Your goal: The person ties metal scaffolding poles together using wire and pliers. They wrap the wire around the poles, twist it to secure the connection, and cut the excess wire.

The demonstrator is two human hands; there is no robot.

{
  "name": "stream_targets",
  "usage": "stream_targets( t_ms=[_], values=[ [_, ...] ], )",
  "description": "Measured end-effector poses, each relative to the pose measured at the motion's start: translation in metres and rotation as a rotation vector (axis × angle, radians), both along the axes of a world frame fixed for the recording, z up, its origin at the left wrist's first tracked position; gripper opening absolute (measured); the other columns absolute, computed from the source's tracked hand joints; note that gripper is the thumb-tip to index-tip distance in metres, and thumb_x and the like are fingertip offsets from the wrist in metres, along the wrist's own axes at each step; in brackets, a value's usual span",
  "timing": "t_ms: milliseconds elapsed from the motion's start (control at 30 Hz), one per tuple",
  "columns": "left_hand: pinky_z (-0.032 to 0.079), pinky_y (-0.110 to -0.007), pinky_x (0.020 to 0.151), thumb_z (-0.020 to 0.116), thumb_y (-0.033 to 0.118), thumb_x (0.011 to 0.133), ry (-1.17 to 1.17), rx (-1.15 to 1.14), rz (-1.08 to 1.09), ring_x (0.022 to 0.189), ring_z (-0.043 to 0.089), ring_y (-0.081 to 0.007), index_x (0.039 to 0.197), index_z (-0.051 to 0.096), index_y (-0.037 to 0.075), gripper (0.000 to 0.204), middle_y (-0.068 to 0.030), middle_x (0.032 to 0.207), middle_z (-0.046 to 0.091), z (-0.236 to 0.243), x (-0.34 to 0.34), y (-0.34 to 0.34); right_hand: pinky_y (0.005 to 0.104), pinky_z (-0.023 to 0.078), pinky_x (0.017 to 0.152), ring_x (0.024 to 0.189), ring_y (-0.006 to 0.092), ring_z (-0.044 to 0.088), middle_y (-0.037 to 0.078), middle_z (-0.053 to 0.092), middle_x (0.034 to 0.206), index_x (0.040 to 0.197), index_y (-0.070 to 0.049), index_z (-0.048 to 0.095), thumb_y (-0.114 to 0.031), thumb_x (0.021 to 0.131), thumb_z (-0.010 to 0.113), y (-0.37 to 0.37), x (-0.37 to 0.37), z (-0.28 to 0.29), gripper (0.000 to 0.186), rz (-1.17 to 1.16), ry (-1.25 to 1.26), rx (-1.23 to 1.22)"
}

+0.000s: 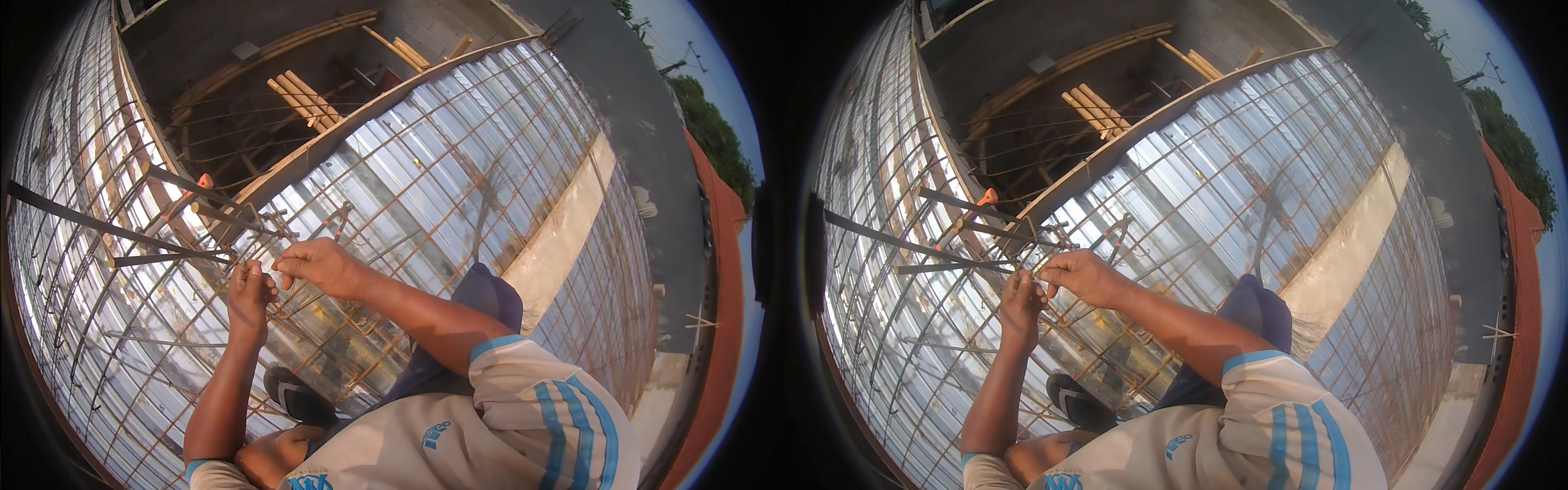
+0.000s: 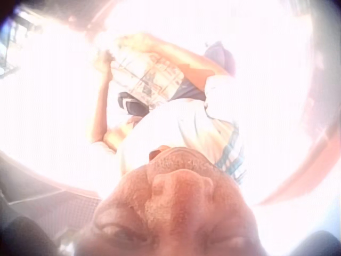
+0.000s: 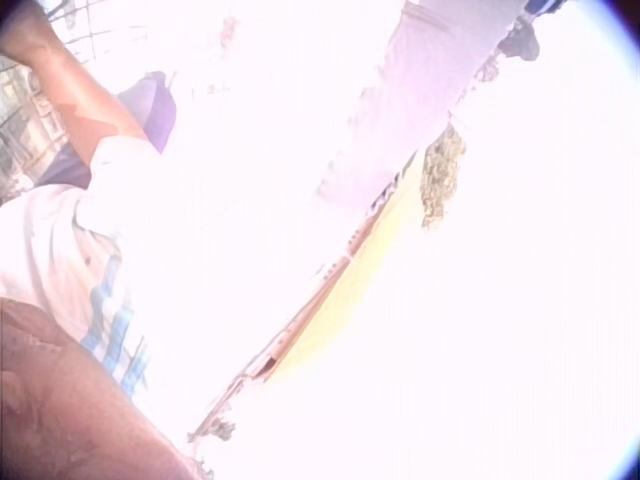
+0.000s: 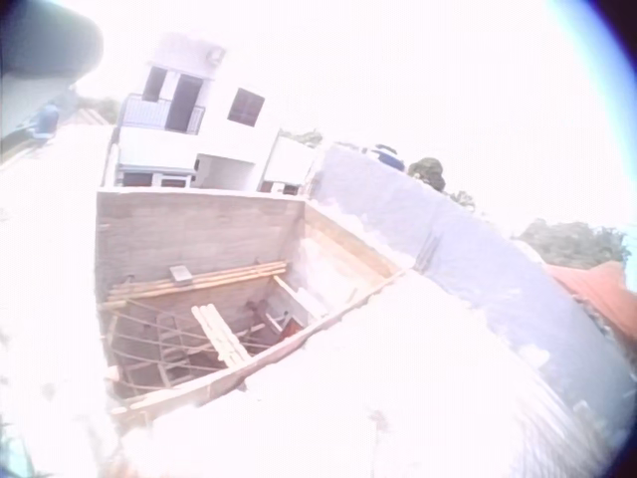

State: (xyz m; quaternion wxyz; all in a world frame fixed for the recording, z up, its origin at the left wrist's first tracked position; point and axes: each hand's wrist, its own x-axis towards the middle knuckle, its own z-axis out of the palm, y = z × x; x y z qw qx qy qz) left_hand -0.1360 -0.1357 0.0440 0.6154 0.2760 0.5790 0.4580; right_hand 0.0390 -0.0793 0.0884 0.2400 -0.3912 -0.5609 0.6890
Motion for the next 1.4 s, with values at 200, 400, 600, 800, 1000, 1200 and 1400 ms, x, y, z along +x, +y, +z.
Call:
stream_targets(
  t_ms=[200, 400, 600, 800, 1000, 1200, 1400],
  values=[
    [0.043, -0.027, 0.058, 0.048, 0.029, 0.098, -0.284, 0.026, -0.023, 0.063, 0.05, -0.0124, 0.098, 0.051, 0.004, 0.025, -0.0047, 0.071, 0.053, 0.004, -0.001, 0.006, 0.0277, 0.049, 0.061, 0.064, 0.0126, 0.059, 0.009, 0.062, 0.069, 0.086, 0.004, 0.062, -0.028, 0.092, 0.059, 0.002, 0.007, -0.002, 0.033, -0.049, 0.045, -0.223],
    [0.044, -0.026, 0.059, 0.05, 0.025, 0.097, 0.073, 0.164, -0.172, 0.063, 0.052, -0.0124, 0.089, 0.056, 0.001, 0.026, -0.0056, 0.072, 0.057, 0.014, 0.008, 0.013, 0.0303, 0.044, 0.057, 0.06, 0.0131, 0.052, 0.009, 0.058, 0.063, 0.077, 0.003, 0.062, -0.029, 0.087, 0.064, -0.002, 0.011, -0.001, 0.033, 0.011, -0.314, 0.187],
    [0.048, -0.026, 0.061, 0.054, 0.021, 0.095, 0.012, 0.118, -0.187, 0.064, 0.057, -0.0131, 0.093, 0.06, -0.004, 0.026, -0.007, 0.073, 0.06, 0.019, 0.011, 0.012, 0.0383, 0.044, 0.06, 0.061, 0.0284, 0.056, 0.018, 0.06, 0.068, 0.072, 0.001, 0.062, -0.028, 0.082, 0.064, -0.003, 0.017, 0.004, 0.031, -0.109, -0.358, 0.206],
    [0.048, -0.026, 0.064, 0.057, 0.022, 0.093, 0.054, 0.054, -0.265, 0.066, 0.059, -0.0131, 0.095, 0.062, -0.005, 0.027, -0.0076, 0.076, 0.063, 0.018, 0.019, 0.011, 0.0431, 0.047, 0.063, 0.067, 0.0355, 0.061, 0.019, 0.062, 0.071, 0.073, -0.002, 0.065, -0.023, 0.08, 0.062, -0.005, 0.019, 0.0, 0.023, -0.056, -0.487, 0.315],
    [0.049, -0.025, 0.066, 0.057, 0.018, 0.093, 0.005, 0.002, -0.242, 0.067, 0.058, -0.0122, 0.104, 0.061, -0.004, 0.025, -0.0069, 0.078, 0.062, 0.019, 0.011, 0.011, 0.0448, 0.048, 0.06, 0.065, 0.0378, 0.061, 0.019, 0.062, 0.067, 0.073, -0.004, 0.063, -0.023, 0.083, 0.058, -0.006, 0.01, 0.001, 0.022, 0.035, -0.554, 0.5],
    [0.048, -0.025, 0.067, 0.059, 0.018, 0.093, -0.014, 0.15, -0.366, 0.072, 0.056, -0.0092, 0.109, 0.06, -0.002, 0.026, -0.0043, 0.086, 0.062, 0.013, 0.012, 0.012, 0.0347, 0.04, 0.051, 0.05, 0.0217, 0.05, 0.012, 0.055, 0.057, 0.08, -0.001, 0.067, -0.027, 0.088, 0.06, -0.005, 0.014, 0.022, 0.028, 0.08, -0.594, 0.306],
    [0.046, -0.025, 0.061, 0.058, 0.02, 0.092, -0.06, 0.212, -0.233, 0.067, 0.054, -0.0092, 0.098, 0.062, -0.004, 0.025, -0.0049, 0.074, 0.059, 0.007, 0.007, 0.009, 0.0312, 0.042, 0.063, 0.067, 0.0161, 0.051, 0.011, 0.057, 0.075, 0.098, 0.001, 0.065, -0.031, 0.085, 0.066, -0.003, 0.012, 0.001, 0.034, 0.086, -0.41, 0.123]
  ],
)
